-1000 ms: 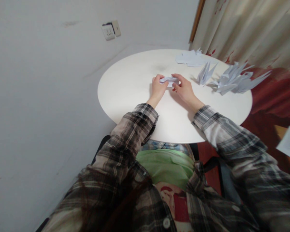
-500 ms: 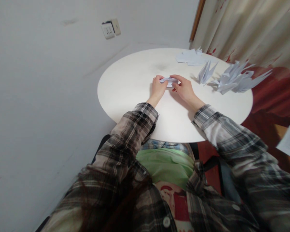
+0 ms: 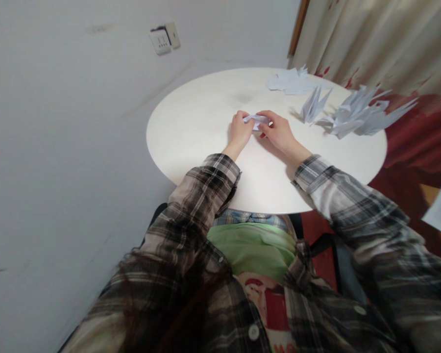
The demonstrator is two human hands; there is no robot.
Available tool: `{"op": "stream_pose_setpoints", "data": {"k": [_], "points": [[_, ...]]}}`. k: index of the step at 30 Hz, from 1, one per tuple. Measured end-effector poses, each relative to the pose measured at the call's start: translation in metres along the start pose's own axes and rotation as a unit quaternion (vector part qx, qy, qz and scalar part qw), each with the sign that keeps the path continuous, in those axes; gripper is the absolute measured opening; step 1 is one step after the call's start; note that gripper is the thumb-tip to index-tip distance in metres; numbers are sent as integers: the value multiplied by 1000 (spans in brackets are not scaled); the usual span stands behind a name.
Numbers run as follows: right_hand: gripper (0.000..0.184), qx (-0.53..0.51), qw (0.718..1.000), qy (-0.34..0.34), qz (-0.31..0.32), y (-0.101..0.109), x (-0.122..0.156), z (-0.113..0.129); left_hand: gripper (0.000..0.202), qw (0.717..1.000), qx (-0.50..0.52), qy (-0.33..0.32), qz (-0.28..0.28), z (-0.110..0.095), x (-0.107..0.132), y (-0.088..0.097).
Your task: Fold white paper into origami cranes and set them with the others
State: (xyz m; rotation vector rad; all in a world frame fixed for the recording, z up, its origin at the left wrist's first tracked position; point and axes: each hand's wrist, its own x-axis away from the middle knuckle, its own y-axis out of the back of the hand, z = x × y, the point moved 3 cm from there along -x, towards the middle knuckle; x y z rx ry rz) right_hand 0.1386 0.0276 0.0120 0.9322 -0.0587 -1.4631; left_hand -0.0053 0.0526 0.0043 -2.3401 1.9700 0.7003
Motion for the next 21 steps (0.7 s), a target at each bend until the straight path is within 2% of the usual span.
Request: {"op": "stream_pose_setpoints", "data": {"k": [14, 21], "points": [[28, -2, 1000, -22, 19, -2, 6, 5, 14, 999, 0, -27, 26, 0, 2, -3], [30, 1, 999, -37, 25, -4, 7, 4, 13, 999, -19, -17, 30, -3, 5, -4]]}}
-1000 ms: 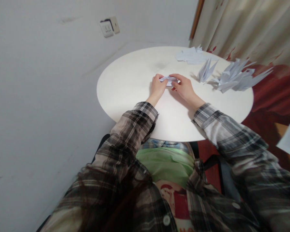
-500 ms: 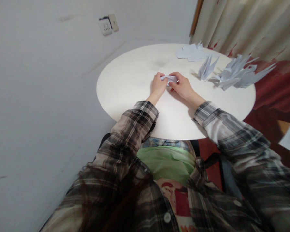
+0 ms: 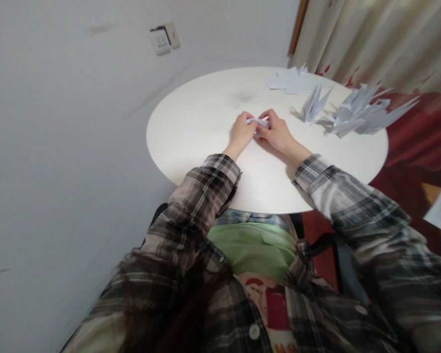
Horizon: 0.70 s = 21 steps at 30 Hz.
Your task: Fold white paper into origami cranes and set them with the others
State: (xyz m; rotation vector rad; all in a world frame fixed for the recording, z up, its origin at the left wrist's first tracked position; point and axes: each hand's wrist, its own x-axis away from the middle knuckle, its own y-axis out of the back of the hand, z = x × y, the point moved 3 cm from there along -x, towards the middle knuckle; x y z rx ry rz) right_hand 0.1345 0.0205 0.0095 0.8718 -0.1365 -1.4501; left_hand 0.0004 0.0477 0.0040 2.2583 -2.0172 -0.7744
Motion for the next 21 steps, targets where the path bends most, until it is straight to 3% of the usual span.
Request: {"op": "stream_pose_setpoints", "data": {"k": [12, 21], "points": [[33, 13, 1000, 13, -4, 1, -3, -4, 20, 1000, 5, -9, 13, 0, -1, -1], [33, 7, 1000, 14, -1, 2, -1, -1, 15, 1000, -13, -1, 11, -2, 0, 0]]}}
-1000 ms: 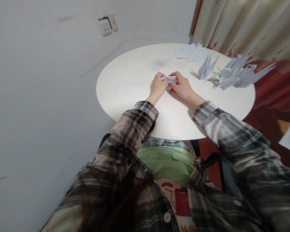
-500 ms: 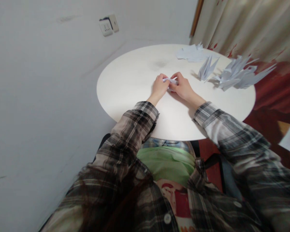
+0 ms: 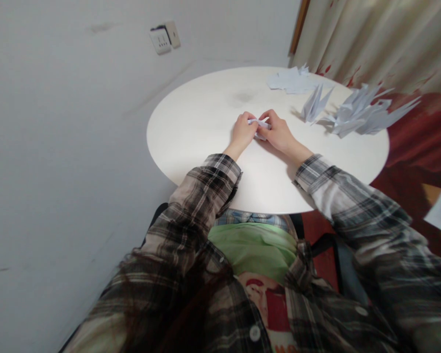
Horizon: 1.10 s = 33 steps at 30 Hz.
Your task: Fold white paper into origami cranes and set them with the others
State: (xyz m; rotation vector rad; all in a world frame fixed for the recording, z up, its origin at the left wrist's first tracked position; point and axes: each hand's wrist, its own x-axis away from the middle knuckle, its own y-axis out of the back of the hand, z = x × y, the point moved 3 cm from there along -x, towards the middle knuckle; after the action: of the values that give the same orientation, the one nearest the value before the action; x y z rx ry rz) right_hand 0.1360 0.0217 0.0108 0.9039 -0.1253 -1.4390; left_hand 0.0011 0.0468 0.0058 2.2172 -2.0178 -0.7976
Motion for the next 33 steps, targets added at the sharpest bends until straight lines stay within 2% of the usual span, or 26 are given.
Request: {"op": "stream_pose_setpoints", "data": {"k": [7, 14, 25, 33], "points": [[32, 12, 1000, -8, 6, 2, 0, 1, 16, 1000, -4, 2, -1, -4, 2, 1], [26, 34, 999, -13, 18, 5, 1, 8, 17, 998, -52, -3, 25, -7, 2, -1], [18, 50, 998, -34, 25, 7, 4, 17, 15, 999, -45, -8, 13, -8, 3, 1], [18, 50, 998, -28, 13, 8, 5, 19, 31, 1000, -9, -20, -11, -2, 0, 1]]}}
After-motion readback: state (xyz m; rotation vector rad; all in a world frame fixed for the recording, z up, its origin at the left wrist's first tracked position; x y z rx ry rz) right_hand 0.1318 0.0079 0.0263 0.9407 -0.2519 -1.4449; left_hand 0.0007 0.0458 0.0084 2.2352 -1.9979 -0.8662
